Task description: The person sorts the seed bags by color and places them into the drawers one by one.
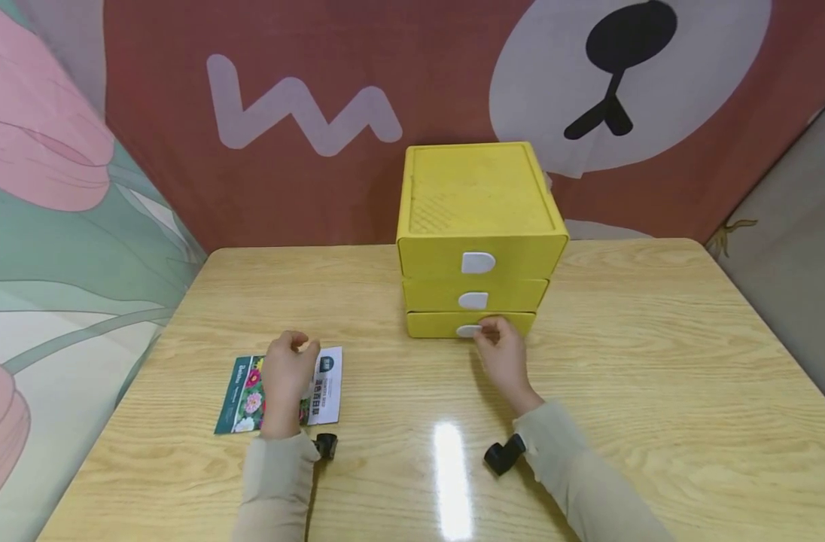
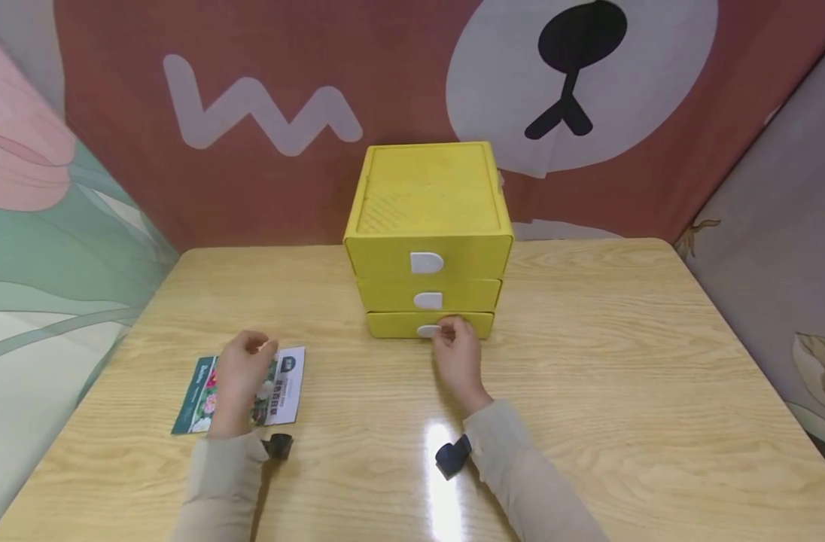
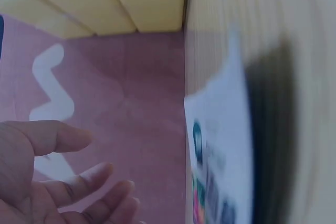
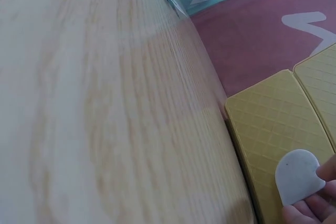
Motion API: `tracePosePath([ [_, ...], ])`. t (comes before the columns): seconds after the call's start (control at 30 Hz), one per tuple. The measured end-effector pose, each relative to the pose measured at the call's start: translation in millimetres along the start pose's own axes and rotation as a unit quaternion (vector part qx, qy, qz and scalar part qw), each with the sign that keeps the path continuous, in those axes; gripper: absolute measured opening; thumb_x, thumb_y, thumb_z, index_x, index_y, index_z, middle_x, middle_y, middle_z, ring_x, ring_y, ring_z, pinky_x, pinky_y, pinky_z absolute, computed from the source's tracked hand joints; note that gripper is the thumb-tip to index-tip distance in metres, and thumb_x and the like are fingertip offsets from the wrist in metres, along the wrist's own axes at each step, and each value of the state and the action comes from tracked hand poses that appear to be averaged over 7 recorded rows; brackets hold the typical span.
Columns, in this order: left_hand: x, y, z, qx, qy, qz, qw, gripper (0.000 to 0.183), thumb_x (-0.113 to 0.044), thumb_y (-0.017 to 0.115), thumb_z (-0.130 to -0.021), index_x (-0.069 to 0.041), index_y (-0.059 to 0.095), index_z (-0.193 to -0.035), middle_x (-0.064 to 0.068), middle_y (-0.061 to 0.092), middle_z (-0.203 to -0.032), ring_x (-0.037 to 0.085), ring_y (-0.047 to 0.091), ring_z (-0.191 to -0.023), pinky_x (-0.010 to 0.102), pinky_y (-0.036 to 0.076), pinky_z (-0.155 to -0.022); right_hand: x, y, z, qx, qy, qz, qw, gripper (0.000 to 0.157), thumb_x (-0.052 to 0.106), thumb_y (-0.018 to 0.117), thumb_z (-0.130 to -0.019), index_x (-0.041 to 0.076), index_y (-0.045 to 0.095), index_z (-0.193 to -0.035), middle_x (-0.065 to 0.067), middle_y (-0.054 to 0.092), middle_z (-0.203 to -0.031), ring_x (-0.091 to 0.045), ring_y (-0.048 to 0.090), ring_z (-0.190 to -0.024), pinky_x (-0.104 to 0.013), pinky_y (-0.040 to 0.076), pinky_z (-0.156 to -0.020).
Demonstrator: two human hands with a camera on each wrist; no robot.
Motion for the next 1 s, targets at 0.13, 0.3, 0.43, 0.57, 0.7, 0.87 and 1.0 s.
tracePosePath([
  [0.13, 13.5, -11.4, 2.1, -0.008, -0.004, -0.054, 0.9985, 0.038, -0.021, 0.056, -0.080, 0.005, 0.051, -0.106, 0.025, 0.047, -0.103, 0.039, 0.041, -0.093, 0.049, 0.037, -0.073, -2.6, 1.0, -0.1, -0.004, 0.009, -0.006, 1.000, 0.013, -0.002, 0.056, -0.077, -0.006, 0.055, -0.090, -0.018, 0.056, -0.086, -0.028, 0.054, -0.078, -0.035, 0.044, -0.070],
  [0.3, 29.4, -27.1, 7.9, 0.008, -0.024, -0.132, 0.9909, 0.047, -0.024, 0.054, -0.081, 0.010, 0.044, -0.113, 0.033, 0.039, -0.107, 0.049, 0.033, -0.098, 0.057, 0.035, -0.072, -4.4, 0.8, -0.6, -0.009, 0.007, -0.009, 1.000, 0.011, -0.001, 0.057, -0.078, -0.006, 0.056, -0.089, -0.018, 0.057, -0.085, -0.028, 0.054, -0.077, -0.036, 0.044, -0.070],
  [0.43, 41.9, -35.5, 12.3, 0.028, -0.049, -0.154, 0.9865, 0.051, -0.024, 0.054, -0.081, 0.012, 0.040, -0.115, 0.034, 0.038, -0.106, 0.050, 0.033, -0.096, 0.058, 0.036, -0.070, -5.7, -0.3, -0.7, -0.007, 0.013, -0.009, 1.000, 0.010, 0.001, 0.057, -0.080, -0.004, 0.057, -0.089, -0.016, 0.058, -0.085, -0.026, 0.054, -0.078, -0.035, 0.044, -0.069],
  [0.57, 51.4, -38.4, 13.8, 0.063, -0.072, -0.169, 0.9810, 0.057, -0.027, 0.056, -0.080, 0.014, 0.038, -0.115, 0.034, 0.037, -0.102, 0.050, 0.035, -0.093, 0.057, 0.037, -0.068, -6.1, -2.0, -0.6, -0.016, 0.014, -0.011, 1.000, 0.009, 0.001, 0.057, -0.080, -0.003, 0.058, -0.087, -0.015, 0.058, -0.084, -0.025, 0.054, -0.078, -0.034, 0.044, -0.069],
  [0.7, 55.6, -38.5, 14.2, 0.106, -0.084, -0.194, 0.9717, 0.064, -0.030, 0.058, -0.077, 0.015, 0.035, -0.116, 0.036, 0.035, -0.104, 0.051, 0.035, -0.093, 0.057, 0.038, -0.069, -5.7, -2.2, -0.5, -0.024, 0.004, -0.013, 1.000, 0.007, 0.000, 0.058, -0.079, -0.004, 0.058, -0.085, -0.015, 0.059, -0.083, -0.025, 0.054, -0.077, -0.033, 0.043, -0.068],
  [0.87, 58.5, -36.2, 12.7, 0.137, -0.093, -0.201, 0.9655, 0.072, -0.034, 0.059, -0.074, 0.013, 0.030, -0.120, 0.038, 0.030, -0.110, 0.053, 0.030, -0.098, 0.062, 0.033, -0.074, -4.7, -2.9, -0.2, -0.033, -0.004, -0.023, 0.999, 0.006, -0.002, 0.058, -0.079, -0.004, 0.059, -0.084, -0.016, 0.059, -0.082, -0.024, 0.055, -0.076, -0.031, 0.044, -0.068],
  [1.0, 63.1, -36.0, 12.5, 0.155, -0.109, -0.198, 0.9617, 0.079, -0.038, 0.060, -0.073, 0.012, 0.025, -0.123, 0.039, 0.027, -0.113, 0.054, 0.027, -0.100, 0.066, 0.027, -0.077, -6.6, -2.4, 0.5, -0.035, -0.003, -0.028, 0.999, 0.006, -0.002, 0.058, -0.078, -0.004, 0.059, -0.084, -0.016, 0.060, -0.082, -0.023, 0.055, -0.076, -0.030, 0.044, -0.067],
])
Point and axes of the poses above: each hand's wrist, its own z-axis away from the middle knuckle, its own y-axis out of the palm, x = y × z, the point moved 5 cm from there along -z, towards the middle knuckle
